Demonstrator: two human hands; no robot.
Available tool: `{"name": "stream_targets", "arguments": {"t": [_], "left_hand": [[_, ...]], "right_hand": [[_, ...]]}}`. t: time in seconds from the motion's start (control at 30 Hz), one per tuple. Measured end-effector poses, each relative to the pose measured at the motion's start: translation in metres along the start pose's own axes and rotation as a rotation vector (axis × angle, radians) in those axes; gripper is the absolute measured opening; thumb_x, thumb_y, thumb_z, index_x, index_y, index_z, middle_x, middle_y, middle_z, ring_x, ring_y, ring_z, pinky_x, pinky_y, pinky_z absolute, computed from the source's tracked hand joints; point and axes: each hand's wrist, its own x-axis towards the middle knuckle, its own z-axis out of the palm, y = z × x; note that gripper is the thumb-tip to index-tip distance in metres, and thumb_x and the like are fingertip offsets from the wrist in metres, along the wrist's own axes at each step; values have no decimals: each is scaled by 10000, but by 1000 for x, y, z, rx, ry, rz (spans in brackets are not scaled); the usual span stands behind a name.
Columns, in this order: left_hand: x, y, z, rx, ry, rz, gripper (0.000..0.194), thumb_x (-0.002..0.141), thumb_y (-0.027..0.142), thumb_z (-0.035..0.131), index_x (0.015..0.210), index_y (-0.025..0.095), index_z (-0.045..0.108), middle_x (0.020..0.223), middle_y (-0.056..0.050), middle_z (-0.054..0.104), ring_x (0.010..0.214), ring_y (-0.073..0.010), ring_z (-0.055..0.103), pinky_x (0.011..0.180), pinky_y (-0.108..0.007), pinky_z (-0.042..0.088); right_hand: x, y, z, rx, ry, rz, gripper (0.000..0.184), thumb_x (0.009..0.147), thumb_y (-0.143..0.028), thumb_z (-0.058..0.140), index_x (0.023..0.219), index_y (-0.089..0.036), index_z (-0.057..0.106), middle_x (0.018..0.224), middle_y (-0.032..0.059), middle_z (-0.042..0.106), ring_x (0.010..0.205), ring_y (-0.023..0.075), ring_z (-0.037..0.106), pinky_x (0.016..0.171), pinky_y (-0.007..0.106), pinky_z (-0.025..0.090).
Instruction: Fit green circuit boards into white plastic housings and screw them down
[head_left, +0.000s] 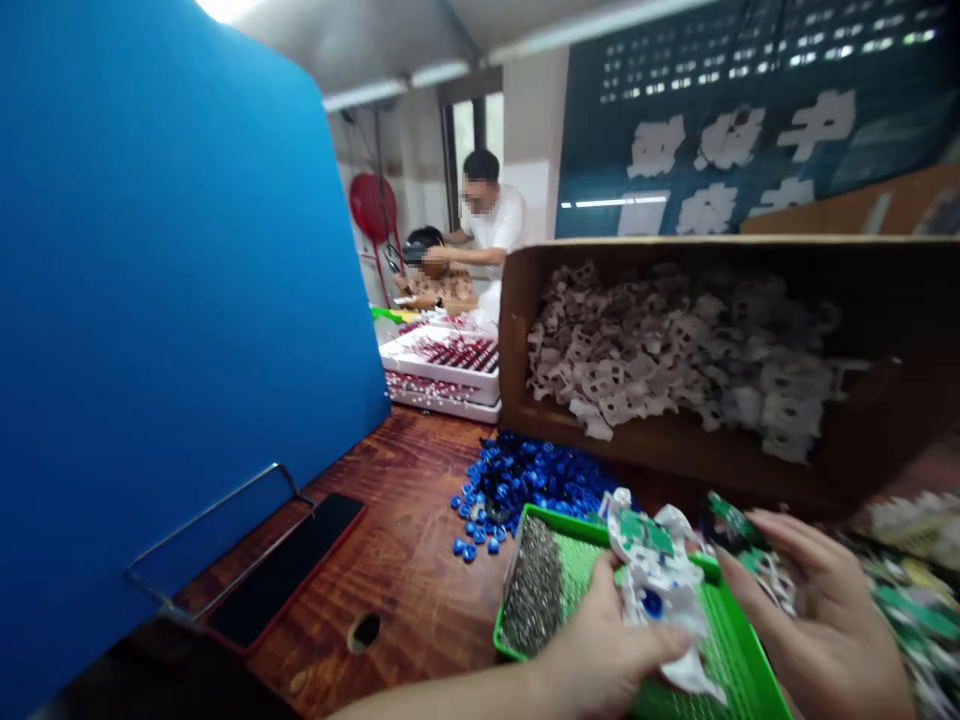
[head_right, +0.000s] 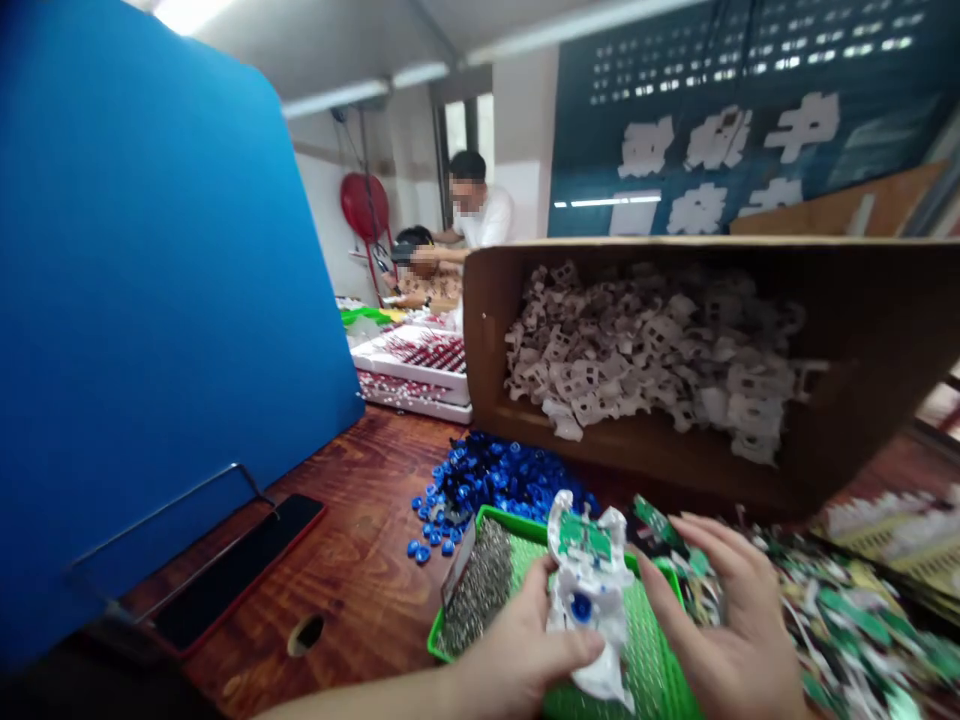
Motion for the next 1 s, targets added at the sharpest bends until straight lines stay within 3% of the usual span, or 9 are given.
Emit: {"name": "stream_targets", "arguments": {"t": [0.07,0.17,0.27,0.47,0.7,1.0], "left_hand": [[-6,4,9,35,5,-15,773,609,222,805,1232,159,350,1267,-174,556,1204,-284,513,1038,-423,329],[-6,10,14,116,24,-14,789,607,193,806,1236,176,330,1318,-175,507,1226,-295,488,1041,-439,327],[-1,11,11,195,-19,-66,866,568,169,824,1243,207,283,1323,-151,494,1229,-298,480,1042,-452,327],[0,3,8,217,-28,-46,802,626,160,772,1245,281,276,1201,-69,573,1145,-278,548,987,-435,391],[0,2,10,252,-63,-79,821,652,159,756,1271,249,225,1260,-113,529,1160,-261,533,1013,-449,360],[3,5,7,261,-105,-23,890,677,133,732,1326,266,138,1347,-111,455,1232,-263,475,1048,-453,334]], "right_hand": [[6,-10,-4,-59,29,-162,408,723,-359,686,1083,-194,585,1107,84,549,1066,233,526,997,446,400],[12,-18,-6,-108,-23,-272,408,714,-293,702,1091,-199,579,1114,86,549,1071,216,528,981,431,427],[12,-19,-6,-91,-149,-286,401,735,-272,678,1113,-212,558,1147,96,525,1091,216,514,975,445,446],[8,-26,-10,16,-332,-295,391,745,-246,666,1115,-228,541,1153,90,516,1098,211,510,958,429,480],[8,-21,-8,100,-133,-183,432,744,-213,677,1148,-253,529,1201,79,479,1155,221,485,1010,441,454],[17,-27,-21,103,-524,-266,402,738,-259,681,1121,-236,559,1168,79,515,1127,202,510,985,388,463]]}}
